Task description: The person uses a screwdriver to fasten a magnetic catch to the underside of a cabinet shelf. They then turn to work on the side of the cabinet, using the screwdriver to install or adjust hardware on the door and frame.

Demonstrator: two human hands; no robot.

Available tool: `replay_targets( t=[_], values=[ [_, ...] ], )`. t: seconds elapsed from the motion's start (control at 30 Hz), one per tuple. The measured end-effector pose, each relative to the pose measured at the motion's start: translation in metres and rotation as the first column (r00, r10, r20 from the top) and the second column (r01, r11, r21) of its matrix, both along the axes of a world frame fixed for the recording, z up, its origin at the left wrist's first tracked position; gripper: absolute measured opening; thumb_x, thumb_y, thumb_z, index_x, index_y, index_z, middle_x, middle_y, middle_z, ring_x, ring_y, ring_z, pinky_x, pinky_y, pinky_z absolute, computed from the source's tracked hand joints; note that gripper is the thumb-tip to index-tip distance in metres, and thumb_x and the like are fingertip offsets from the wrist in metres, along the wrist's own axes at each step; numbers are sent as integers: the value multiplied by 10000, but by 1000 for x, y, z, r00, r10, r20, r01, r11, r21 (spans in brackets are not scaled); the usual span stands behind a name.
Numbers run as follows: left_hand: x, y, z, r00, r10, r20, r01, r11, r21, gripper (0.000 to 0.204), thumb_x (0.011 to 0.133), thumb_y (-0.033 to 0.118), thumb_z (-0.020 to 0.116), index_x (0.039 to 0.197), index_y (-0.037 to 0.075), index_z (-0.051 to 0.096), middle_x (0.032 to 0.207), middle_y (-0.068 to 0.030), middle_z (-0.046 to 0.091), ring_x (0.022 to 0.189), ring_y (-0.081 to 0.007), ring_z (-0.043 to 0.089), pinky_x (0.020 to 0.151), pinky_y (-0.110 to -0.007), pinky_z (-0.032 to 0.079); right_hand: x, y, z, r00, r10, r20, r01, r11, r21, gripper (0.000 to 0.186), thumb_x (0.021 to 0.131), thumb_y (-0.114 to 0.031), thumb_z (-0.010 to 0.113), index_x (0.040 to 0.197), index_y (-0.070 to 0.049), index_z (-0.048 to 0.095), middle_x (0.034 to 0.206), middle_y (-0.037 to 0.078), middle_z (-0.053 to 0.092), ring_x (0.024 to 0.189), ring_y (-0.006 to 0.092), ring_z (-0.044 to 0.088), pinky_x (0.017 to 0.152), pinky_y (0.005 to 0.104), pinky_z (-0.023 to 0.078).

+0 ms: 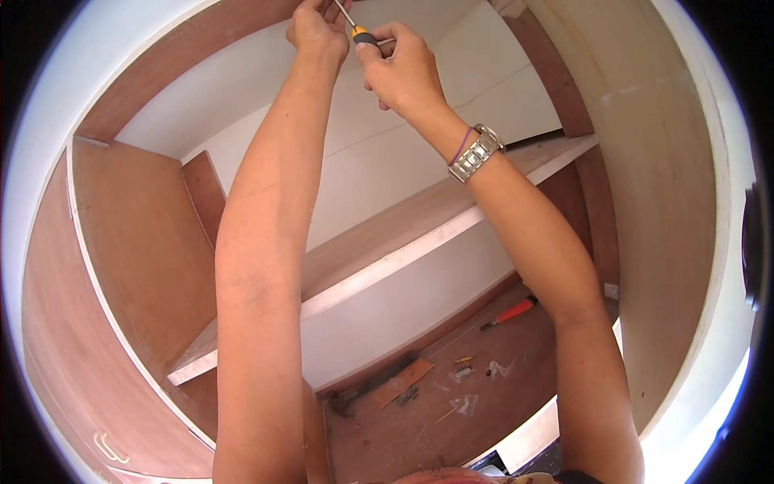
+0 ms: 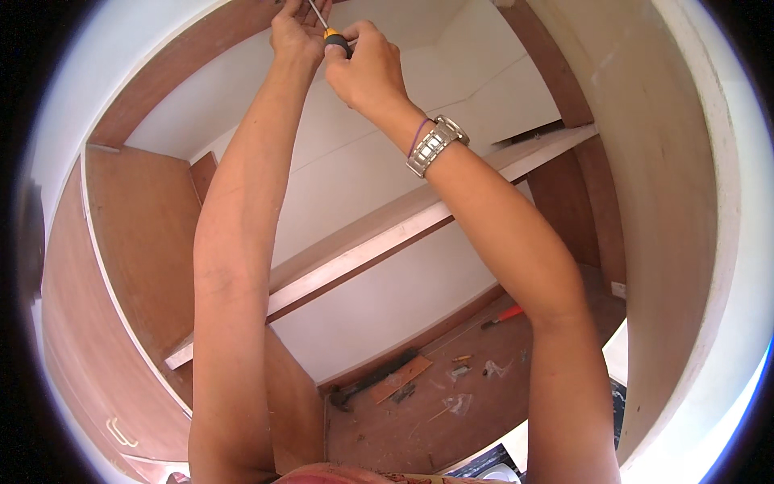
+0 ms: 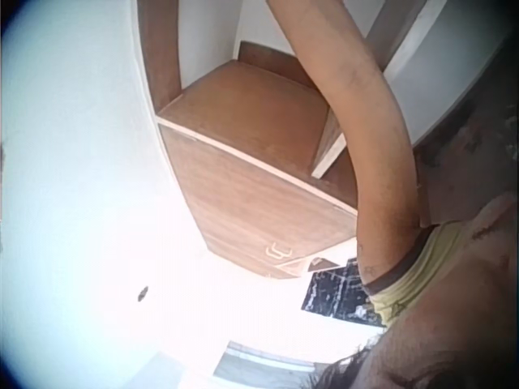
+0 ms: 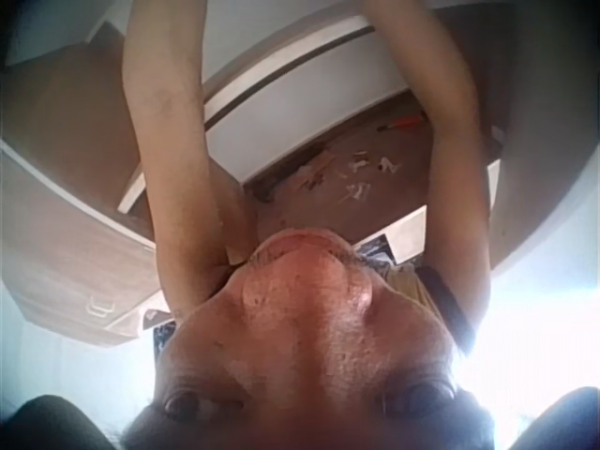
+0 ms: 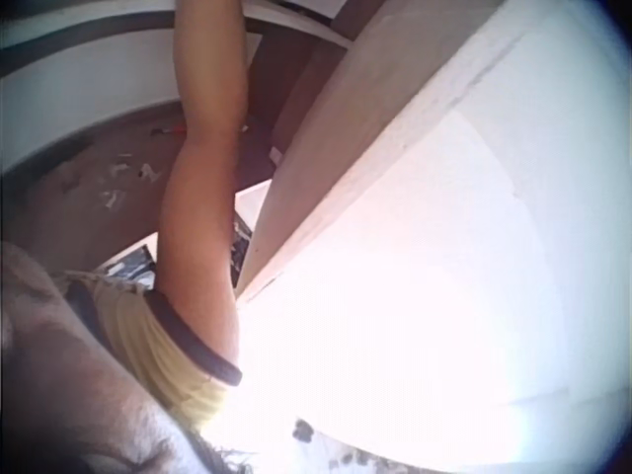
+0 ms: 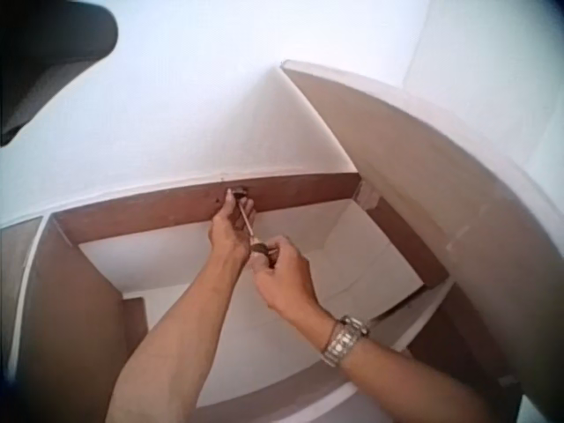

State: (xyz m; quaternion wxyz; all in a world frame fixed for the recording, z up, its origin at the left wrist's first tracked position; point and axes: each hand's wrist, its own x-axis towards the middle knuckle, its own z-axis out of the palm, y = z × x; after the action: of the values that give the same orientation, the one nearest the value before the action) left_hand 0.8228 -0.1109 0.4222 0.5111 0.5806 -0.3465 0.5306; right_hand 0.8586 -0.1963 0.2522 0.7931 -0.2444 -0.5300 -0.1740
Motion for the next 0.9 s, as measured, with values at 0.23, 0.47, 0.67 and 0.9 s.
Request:
replay_targets(
  t=[0.23, 0.47, 0.67, 0.9],
  values=[
    [-4, -2, -6, 1000, 17, -7, -17, 999, 29, 219, 1010, 178, 645, 1142, 6, 679, 1032, -122, 728, 1027, -275, 695, 998, -421, 547, -5, -3, 1, 998, 57, -17, -57, 998, -22, 356, 975, -178, 616, 1225, 71, 570, 941, 124, 681, 673, 146, 660, 429, 289, 464],
    [-2, -7, -3, 1000, -5, -14, 5, 1000, -28, 243, 1013, 166, 635, 1186, -4, 660, 1060, -142, 721, 1028, -284, 704, 1007, -412, 552, -10, -9, -1, 957, 288, -24, -289, 957, -11, 360, 990, -158, 597, 1256, 74, 530, 965, 121, 679, 674, 148, 626, 452, 285, 444],
    [0, -4, -3, 1000, -5, -10, 5, 999, -35, 254, 1014, 168, 637, 1191, -13, 656, 1072, -140, 718, 1041, -284, 702, 1013, -408, 552, -12, -6, 0, 957, 289, -33, -289, 957, 6, 325, 991, -159, 602, 1217, 67, 545, 959, 120, 679, 676, 145, 627, 452, 282, 444],
    [0, 2, 1, 1000, -17, -25, 17, 1000, -12, 275, 1010, 169, 648, 1204, -26, 644, 1079, -140, 716, 1043, -280, 699, 1021, -406, 549, -10, 0, 4, 863, 505, -14, -505, 863, 25, 246, 987, -160, 597, 1110, 50, 560, 920, 127, 680, 659, 172, 647, 449, 317, 469]
  ],
)
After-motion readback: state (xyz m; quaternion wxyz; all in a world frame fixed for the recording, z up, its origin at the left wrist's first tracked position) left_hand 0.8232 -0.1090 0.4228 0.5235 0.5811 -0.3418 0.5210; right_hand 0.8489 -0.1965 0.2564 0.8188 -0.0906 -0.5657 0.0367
